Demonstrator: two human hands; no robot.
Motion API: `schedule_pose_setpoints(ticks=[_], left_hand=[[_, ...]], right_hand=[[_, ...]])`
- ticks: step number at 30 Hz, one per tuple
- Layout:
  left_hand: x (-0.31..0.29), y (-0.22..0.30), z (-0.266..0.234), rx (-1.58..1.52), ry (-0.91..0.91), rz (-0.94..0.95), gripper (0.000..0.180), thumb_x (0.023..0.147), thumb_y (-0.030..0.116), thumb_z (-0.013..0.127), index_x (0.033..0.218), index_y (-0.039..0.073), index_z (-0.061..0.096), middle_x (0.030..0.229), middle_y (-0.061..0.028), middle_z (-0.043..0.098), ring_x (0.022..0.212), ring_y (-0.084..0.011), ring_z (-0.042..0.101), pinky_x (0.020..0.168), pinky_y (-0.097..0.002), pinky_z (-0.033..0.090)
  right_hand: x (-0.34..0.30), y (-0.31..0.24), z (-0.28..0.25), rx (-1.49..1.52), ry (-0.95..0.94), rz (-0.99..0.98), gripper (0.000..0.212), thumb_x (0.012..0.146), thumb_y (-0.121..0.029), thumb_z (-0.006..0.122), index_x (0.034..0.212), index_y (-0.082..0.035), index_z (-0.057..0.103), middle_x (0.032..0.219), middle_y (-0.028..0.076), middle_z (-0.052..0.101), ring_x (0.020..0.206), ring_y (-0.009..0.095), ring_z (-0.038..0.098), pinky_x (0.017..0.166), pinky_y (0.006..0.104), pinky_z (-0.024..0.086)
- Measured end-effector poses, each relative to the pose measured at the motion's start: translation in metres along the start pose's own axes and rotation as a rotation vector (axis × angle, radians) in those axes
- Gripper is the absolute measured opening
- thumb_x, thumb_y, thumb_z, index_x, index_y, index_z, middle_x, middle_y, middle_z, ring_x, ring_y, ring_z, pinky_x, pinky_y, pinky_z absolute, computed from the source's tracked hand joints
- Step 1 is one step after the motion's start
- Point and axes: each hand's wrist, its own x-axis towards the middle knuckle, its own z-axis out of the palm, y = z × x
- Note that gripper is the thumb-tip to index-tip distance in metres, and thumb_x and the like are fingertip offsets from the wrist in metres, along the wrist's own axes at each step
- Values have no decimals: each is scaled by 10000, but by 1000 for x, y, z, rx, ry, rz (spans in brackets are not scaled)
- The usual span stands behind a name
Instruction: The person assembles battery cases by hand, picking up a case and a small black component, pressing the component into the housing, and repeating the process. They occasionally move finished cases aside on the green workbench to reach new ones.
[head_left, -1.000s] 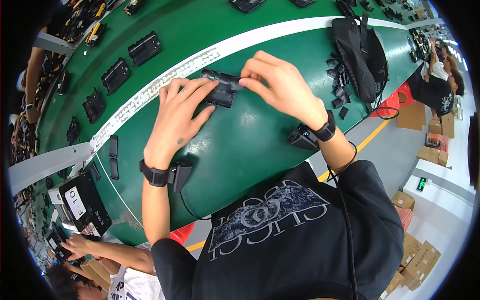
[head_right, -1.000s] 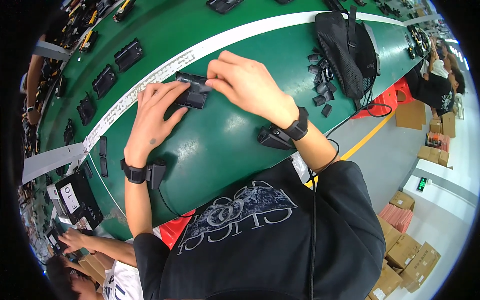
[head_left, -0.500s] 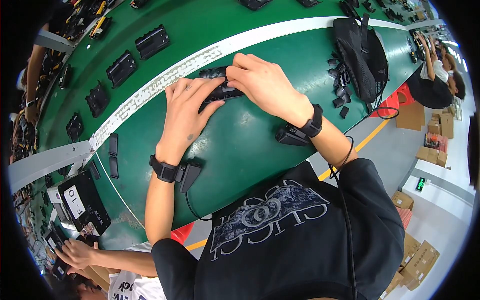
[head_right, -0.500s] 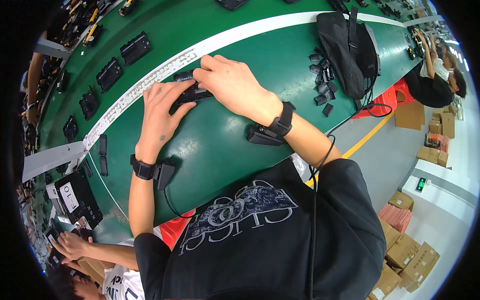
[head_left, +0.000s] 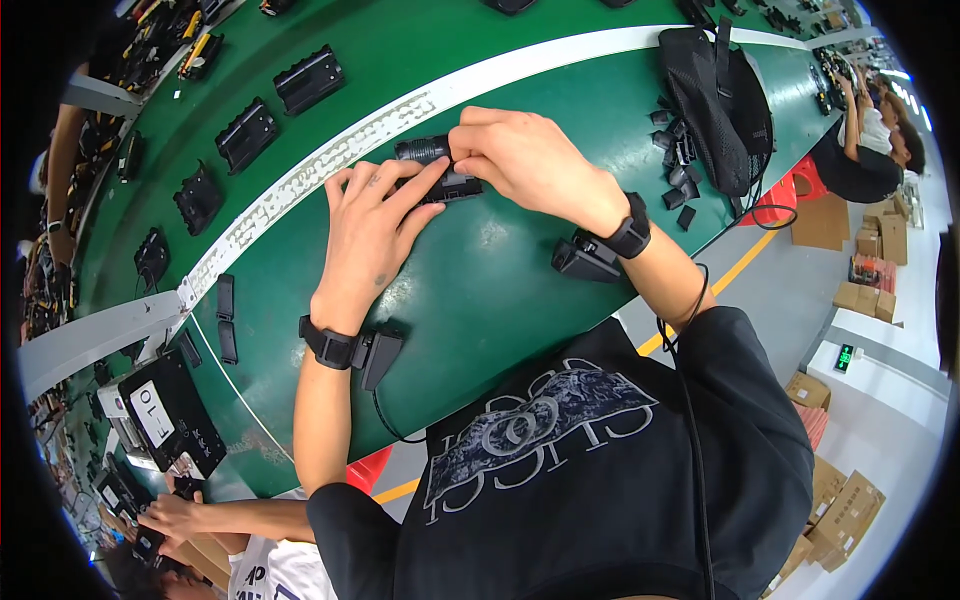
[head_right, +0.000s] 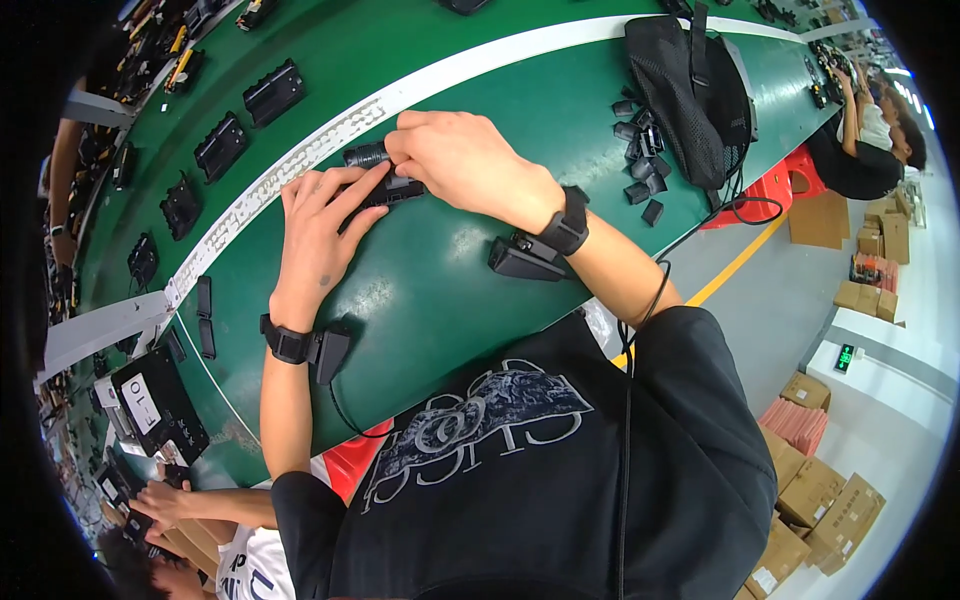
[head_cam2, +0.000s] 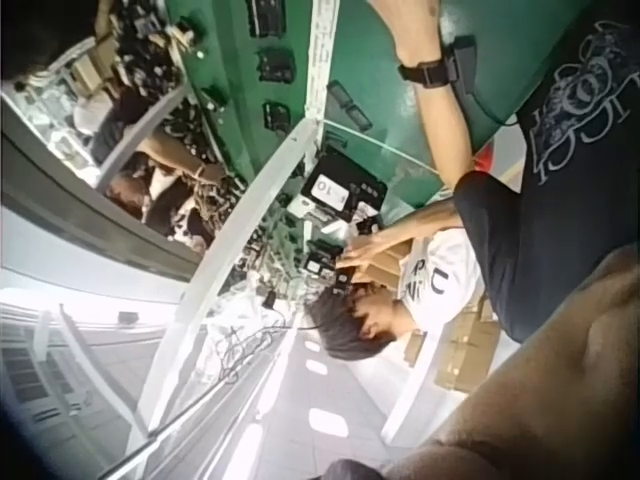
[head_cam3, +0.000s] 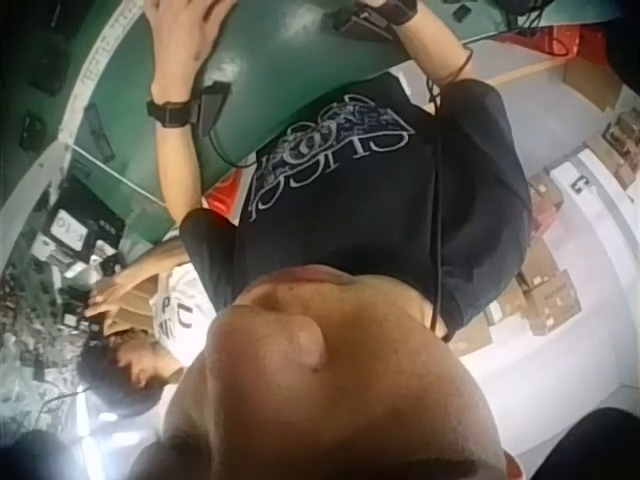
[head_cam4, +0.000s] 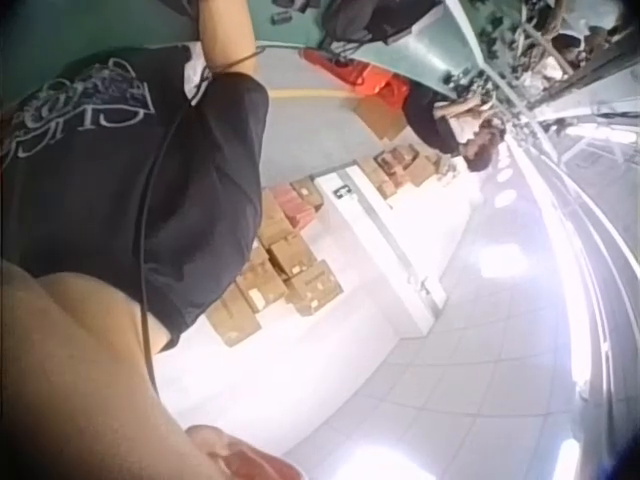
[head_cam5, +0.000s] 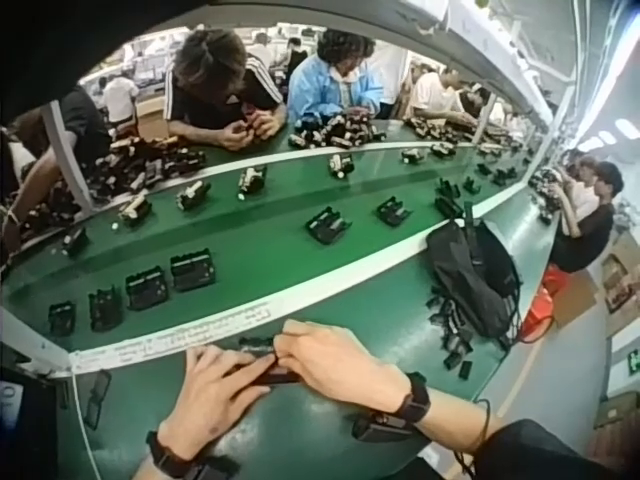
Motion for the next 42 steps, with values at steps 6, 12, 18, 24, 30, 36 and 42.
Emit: schedule_pose_setpoints(ticks=[6,12,18,24,30,36,42], left_hand=[[8,-4,1,-28,-4,15,466,916,251,808,1376,207,748,1161,28,676,1053,-222,597,1050,-439,377],[25,6,-2,-11,-22,29,490,892,223,825,1371,155,752,1183,0,692,1054,-241,602,1039,-426,387],[45,25,0,-53,-30,8,510,874,182,841,1372,121,750,1188,-27,699,1060,-253,604,1038,-424,397],[53,30,1,-69,-12,-11,513,870,155,846,1371,103,747,1193,-37,700,1059,-258,601,1044,-428,399],[61,35,1,14,-6,-24,491,882,127,836,1361,76,736,1243,-53,710,1086,-272,605,1082,-437,393],[66,29,2,13,-4,-20,479,888,111,831,1353,66,722,1287,-73,714,1110,-282,611,1104,-445,390],[62,35,0,4,5,-60,450,900,95,817,1332,35,707,1287,-120,719,1141,-319,624,1073,-443,417]], right_hand=[[1,4,-3,19,-8,41,111,956,-145,728,943,-54,665,956,97,626,891,358,673,757,474,535],[4,24,-20,86,-107,74,89,919,-160,748,937,-86,701,961,93,664,935,374,695,798,488,550],[1,33,-44,136,-133,143,95,914,-159,749,916,-83,692,954,98,666,945,363,709,787,499,558],[-9,31,-52,100,36,51,126,929,-163,752,919,-64,675,954,99,646,930,343,714,725,496,564],[-11,36,-58,56,92,21,127,945,-160,744,933,-62,664,942,87,623,879,320,701,690,470,564],[-7,41,-60,61,153,15,111,939,-150,730,931,-69,655,923,80,594,844,280,680,677,444,565],[-6,36,-45,-84,301,-41,116,901,-136,736,926,-70,644,936,78,593,853,279,682,676,442,567]])
